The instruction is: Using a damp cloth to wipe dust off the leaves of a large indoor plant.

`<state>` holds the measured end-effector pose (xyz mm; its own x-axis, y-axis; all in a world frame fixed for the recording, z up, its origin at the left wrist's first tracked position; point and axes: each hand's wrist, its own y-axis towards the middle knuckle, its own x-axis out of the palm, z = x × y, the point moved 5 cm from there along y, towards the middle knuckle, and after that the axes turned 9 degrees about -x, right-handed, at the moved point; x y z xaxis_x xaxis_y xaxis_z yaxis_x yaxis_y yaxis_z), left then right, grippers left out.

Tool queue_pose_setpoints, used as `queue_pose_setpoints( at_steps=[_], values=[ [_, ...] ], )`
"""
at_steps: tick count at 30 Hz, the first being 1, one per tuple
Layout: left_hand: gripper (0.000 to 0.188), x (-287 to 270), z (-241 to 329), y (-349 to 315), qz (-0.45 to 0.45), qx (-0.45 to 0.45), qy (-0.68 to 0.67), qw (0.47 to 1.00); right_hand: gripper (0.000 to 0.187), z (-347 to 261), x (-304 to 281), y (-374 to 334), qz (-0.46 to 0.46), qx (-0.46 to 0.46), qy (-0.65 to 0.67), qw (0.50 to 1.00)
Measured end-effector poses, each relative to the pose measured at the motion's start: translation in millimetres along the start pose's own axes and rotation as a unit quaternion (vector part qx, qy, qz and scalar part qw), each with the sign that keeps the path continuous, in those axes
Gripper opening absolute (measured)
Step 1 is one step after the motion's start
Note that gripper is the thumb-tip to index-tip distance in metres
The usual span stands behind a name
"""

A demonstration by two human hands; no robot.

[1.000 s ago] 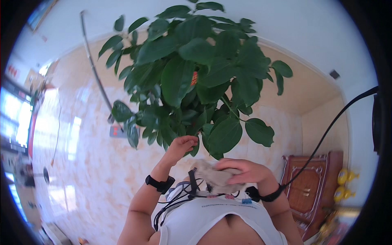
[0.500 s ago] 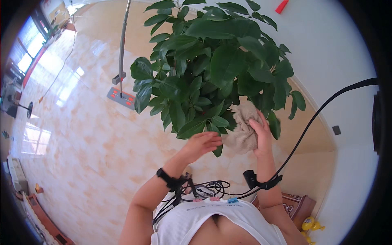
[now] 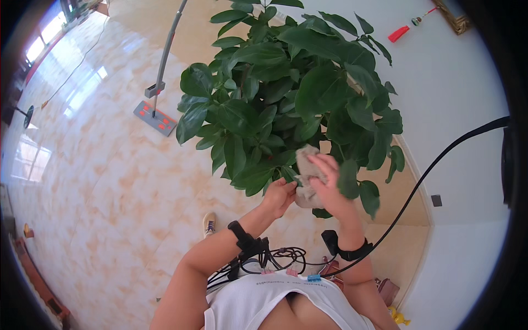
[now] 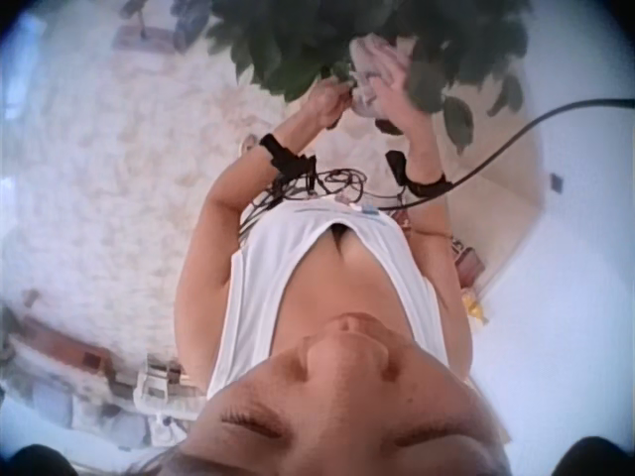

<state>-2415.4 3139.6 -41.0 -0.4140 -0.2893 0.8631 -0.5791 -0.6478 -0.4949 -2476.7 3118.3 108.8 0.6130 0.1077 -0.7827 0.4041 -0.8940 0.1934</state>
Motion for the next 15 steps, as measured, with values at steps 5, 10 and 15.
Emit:
queue_pose_setpoints(
  at_steps=[5,10,15],
  values=[
    [0.034,-3.2,1.6,-7.1,-0.051,0.021,0.073,0.996,0.033,32.5,60.5,-4.1,-0.105,0.007,-0.008,0.994],
    [0.043,4.8,3.1,-14.4,-0.119,0.019,0.041,0.992,0.027,40.2,53.8,-14.6,-0.089,-0.012,-0.075,0.993],
    [0.042,-8.3,4.3,-6.9,-0.138,0.011,0.053,0.989,0.032,34.3,31.8,-18.6,-0.263,0.128,0.031,0.956]
  ],
)
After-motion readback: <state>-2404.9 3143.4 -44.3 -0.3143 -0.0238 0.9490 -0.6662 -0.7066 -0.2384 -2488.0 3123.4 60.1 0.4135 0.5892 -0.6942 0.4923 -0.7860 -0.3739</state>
